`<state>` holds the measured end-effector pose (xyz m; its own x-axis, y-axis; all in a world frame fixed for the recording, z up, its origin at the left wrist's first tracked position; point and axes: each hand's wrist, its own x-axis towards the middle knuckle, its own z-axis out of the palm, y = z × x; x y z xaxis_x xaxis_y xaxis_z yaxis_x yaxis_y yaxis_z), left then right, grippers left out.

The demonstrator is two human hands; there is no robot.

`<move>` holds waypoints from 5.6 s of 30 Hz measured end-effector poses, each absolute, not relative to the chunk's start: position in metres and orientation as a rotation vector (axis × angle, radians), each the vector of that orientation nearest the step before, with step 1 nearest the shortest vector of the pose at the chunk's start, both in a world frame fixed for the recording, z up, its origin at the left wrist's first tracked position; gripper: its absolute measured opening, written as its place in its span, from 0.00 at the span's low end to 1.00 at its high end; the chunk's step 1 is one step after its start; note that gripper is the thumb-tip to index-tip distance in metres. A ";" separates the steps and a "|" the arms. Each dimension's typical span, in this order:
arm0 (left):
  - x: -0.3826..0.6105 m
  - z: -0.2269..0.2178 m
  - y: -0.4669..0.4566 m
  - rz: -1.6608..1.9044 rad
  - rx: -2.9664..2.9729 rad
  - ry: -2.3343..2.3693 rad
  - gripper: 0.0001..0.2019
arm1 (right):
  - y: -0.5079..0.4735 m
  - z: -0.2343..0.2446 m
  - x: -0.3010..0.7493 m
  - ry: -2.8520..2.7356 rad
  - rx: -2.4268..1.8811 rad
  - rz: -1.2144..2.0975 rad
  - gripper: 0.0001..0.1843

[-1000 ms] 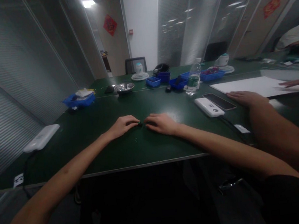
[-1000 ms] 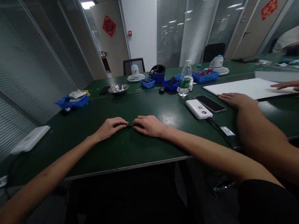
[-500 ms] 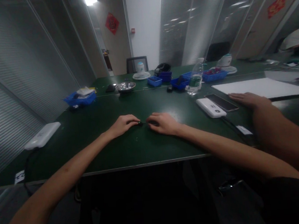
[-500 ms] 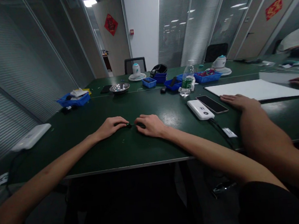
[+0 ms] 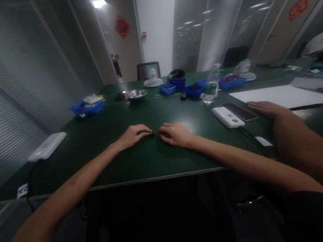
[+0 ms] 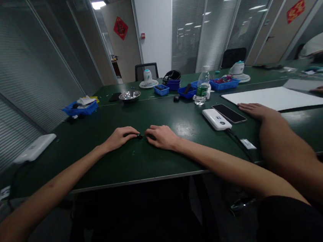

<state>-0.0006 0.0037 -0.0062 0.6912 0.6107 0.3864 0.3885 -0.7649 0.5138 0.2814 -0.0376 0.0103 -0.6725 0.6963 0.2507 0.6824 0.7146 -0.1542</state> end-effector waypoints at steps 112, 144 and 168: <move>-0.168 -0.001 0.072 0.987 1.841 2.198 0.11 | -0.024 0.005 0.291 -2.456 -1.325 0.112 0.18; -0.191 0.004 0.067 0.887 1.689 1.992 0.20 | -0.027 0.012 0.292 -2.513 -1.302 0.138 0.18; -0.004 -0.005 0.011 0.691 2.255 0.838 0.13 | -0.030 0.006 0.286 -2.651 -0.962 0.130 0.19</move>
